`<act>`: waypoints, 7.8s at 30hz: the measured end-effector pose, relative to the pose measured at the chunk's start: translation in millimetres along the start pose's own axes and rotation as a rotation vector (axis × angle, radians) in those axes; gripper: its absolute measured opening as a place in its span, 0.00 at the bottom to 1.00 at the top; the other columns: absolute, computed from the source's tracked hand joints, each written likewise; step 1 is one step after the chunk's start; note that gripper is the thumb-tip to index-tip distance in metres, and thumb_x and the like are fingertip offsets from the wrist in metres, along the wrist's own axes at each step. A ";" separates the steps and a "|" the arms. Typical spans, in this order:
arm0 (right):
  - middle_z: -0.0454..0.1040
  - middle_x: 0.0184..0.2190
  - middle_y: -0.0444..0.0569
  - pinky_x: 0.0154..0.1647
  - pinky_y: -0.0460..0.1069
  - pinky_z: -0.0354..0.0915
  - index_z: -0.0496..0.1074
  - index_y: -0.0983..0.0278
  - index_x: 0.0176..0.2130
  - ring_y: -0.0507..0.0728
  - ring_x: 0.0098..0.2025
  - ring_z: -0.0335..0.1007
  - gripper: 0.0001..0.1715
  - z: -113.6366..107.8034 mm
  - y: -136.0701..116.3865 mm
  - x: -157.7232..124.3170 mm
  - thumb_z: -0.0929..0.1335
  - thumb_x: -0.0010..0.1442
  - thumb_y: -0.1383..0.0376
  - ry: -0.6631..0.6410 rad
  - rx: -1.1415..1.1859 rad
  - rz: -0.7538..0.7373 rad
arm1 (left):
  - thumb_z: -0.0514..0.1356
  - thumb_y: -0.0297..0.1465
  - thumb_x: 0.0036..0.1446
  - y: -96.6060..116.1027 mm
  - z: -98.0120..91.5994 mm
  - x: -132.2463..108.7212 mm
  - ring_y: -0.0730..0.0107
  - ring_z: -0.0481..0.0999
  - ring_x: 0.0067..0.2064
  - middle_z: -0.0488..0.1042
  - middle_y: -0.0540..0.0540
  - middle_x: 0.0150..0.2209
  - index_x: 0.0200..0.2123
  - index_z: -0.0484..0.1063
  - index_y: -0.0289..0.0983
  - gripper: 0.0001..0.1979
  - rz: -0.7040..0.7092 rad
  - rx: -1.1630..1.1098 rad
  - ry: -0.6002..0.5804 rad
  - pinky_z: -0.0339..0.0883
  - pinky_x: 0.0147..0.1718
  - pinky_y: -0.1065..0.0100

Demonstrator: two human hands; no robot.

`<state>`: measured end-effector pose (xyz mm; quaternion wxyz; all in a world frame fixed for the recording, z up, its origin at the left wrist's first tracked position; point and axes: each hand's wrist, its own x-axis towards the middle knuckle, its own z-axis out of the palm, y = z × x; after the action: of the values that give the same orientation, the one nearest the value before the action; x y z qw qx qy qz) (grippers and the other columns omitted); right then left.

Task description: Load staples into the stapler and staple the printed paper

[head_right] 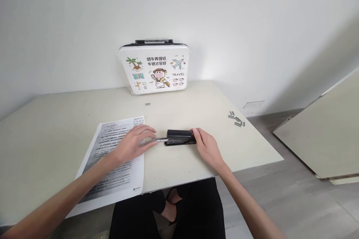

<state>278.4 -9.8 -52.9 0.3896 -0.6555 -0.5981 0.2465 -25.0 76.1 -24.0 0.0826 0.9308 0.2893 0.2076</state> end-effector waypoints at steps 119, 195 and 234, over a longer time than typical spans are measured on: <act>0.76 0.31 0.47 0.38 0.51 0.62 0.77 0.59 0.43 0.59 0.33 0.68 0.29 -5.6 -3.8 -2.8 0.57 0.74 0.45 0.009 0.004 0.034 | 0.60 0.35 0.73 29.5 20.5 2.3 0.60 0.81 0.45 0.85 0.48 0.43 0.46 0.80 0.42 0.08 -0.044 0.050 0.233 0.71 0.47 0.56; 0.78 0.41 0.48 0.38 0.53 0.67 0.76 0.58 0.53 0.58 0.36 0.68 0.30 -3.9 -1.3 -15.8 0.70 0.64 0.41 -0.216 -0.028 -0.075 | 0.50 0.25 0.75 88.0 -17.8 -142.3 0.53 0.46 0.77 0.46 0.52 0.77 0.78 0.41 0.54 0.36 -0.058 0.056 -0.158 0.53 0.73 0.45; 0.73 0.64 0.46 0.66 0.62 0.66 0.74 0.52 0.57 0.62 0.66 0.68 0.32 36.8 -89.9 19.6 0.51 0.76 0.45 -0.341 -0.329 -0.137 | 0.45 0.58 0.71 25.5 44.5 0.4 0.41 0.29 0.78 0.38 0.43 0.79 0.79 0.39 0.40 0.43 -0.077 -0.063 -0.233 0.29 0.74 0.38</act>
<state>199.4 15.5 1.2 0.1869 -0.6170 -0.7303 0.2261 7.4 54.0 -56.9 0.1529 0.9338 0.3066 0.1035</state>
